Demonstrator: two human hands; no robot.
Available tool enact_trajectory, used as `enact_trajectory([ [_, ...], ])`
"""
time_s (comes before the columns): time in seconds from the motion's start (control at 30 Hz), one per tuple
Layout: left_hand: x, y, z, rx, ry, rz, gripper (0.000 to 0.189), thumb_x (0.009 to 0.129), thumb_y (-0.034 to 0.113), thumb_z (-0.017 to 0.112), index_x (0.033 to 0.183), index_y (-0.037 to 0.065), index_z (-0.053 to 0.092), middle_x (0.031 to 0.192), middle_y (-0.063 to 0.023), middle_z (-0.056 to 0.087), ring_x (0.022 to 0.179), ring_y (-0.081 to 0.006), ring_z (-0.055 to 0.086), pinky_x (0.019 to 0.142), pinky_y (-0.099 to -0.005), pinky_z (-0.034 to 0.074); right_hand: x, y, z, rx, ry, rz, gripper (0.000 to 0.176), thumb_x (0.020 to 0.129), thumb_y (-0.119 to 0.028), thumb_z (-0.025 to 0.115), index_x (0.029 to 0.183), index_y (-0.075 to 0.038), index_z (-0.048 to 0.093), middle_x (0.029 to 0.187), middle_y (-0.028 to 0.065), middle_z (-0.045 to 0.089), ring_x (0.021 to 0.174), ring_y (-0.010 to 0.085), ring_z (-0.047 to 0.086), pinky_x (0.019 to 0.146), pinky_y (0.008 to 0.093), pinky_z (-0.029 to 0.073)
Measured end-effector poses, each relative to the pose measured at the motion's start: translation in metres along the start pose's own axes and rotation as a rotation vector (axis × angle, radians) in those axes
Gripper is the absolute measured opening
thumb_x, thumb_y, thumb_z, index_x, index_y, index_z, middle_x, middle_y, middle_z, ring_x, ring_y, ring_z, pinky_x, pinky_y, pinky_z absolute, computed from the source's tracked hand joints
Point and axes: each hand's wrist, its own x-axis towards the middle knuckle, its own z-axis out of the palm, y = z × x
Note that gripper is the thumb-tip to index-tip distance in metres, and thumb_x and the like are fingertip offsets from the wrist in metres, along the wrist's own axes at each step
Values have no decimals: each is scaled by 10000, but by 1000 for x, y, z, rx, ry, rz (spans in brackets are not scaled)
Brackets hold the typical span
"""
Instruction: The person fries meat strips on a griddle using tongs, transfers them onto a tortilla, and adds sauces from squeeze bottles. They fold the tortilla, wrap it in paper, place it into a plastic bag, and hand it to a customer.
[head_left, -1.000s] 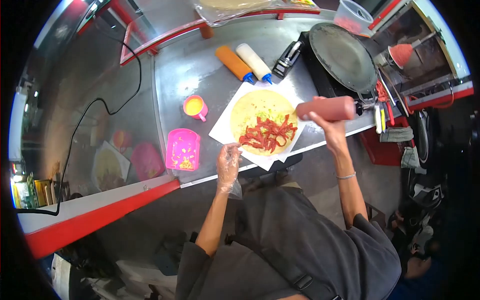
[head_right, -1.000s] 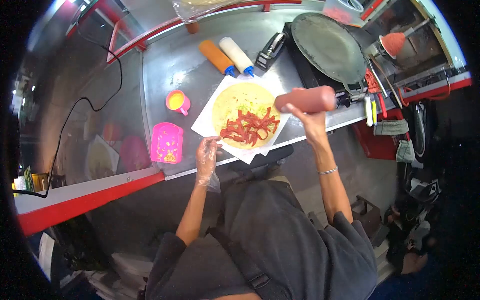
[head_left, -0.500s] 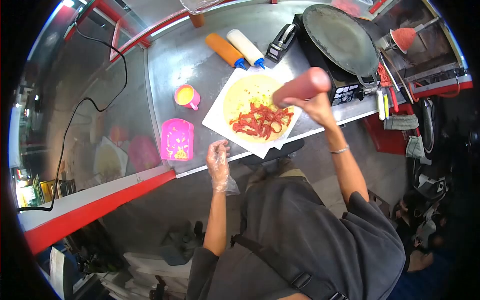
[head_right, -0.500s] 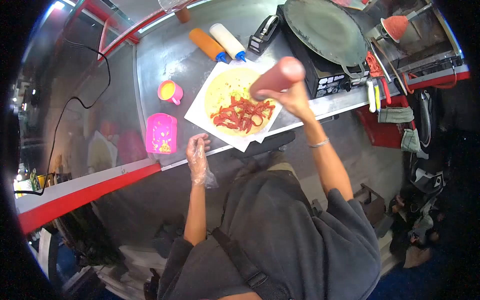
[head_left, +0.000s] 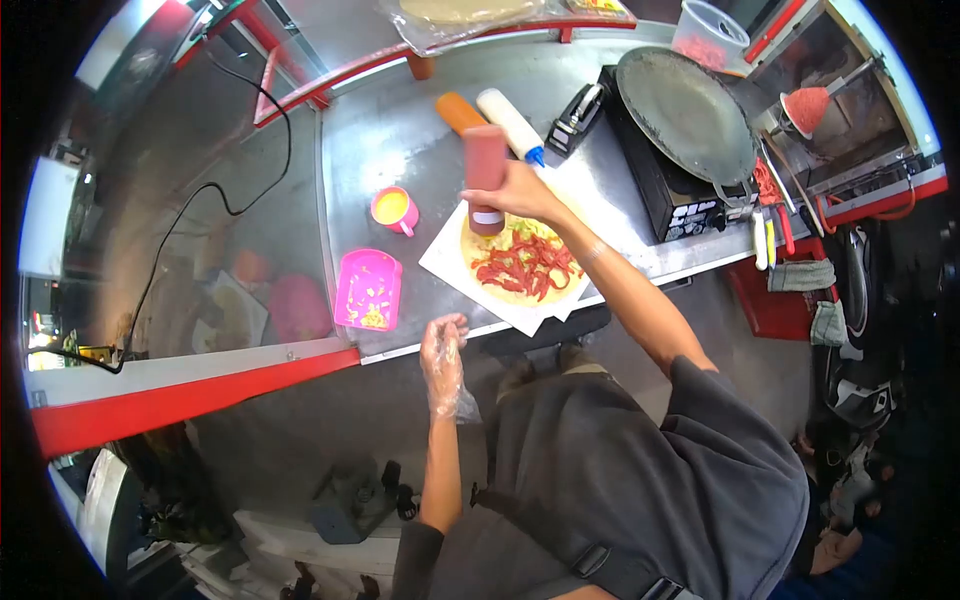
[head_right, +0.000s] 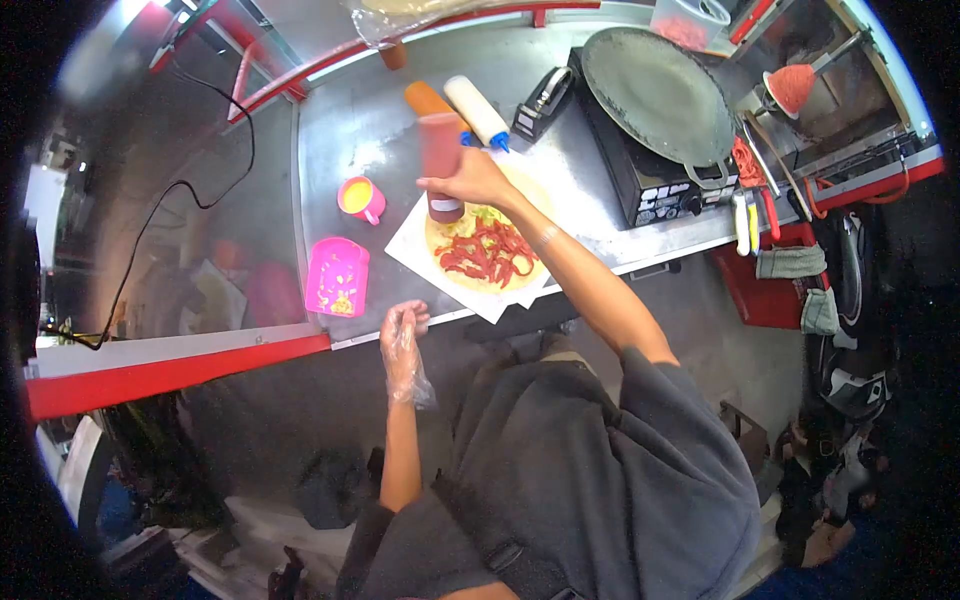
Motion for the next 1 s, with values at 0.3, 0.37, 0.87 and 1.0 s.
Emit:
enact_trajectory([
  [0.3,-34,-53,16,-165,-299,-390,375,1085,349,645,1274,29,695,1193,-103,762,1021,-155,708,855,-291,551,144,-27,60,-555,130,121,547,900,-457,726,1097,52,744,1067,244,764,987,427,738,882,504,591],
  [0.37,-33,-67,34,-343,-330,-498,441,1075,369,661,1364,36,635,1244,-117,742,1093,-185,697,883,-313,554,159,21,53,-934,625,-200,538,892,-360,721,1243,47,690,1117,253,736,981,454,710,846,530,593],
  [0.87,7,-29,76,-364,-297,-382,363,1115,347,587,1172,21,737,1077,-106,782,1015,-188,740,842,-333,558,-55,-11,-92,556,107,241,572,979,-172,775,1474,-14,536,1401,130,650,1316,252,632,1073,459,543],
  [1.0,27,-1,71,-373,-249,-225,283,1103,277,611,1177,32,734,1068,-75,777,989,-168,729,827,-323,562,-128,-21,-125,945,377,-33,694,949,-89,795,1537,-4,437,1560,156,539,1412,295,554,1117,501,528],
])
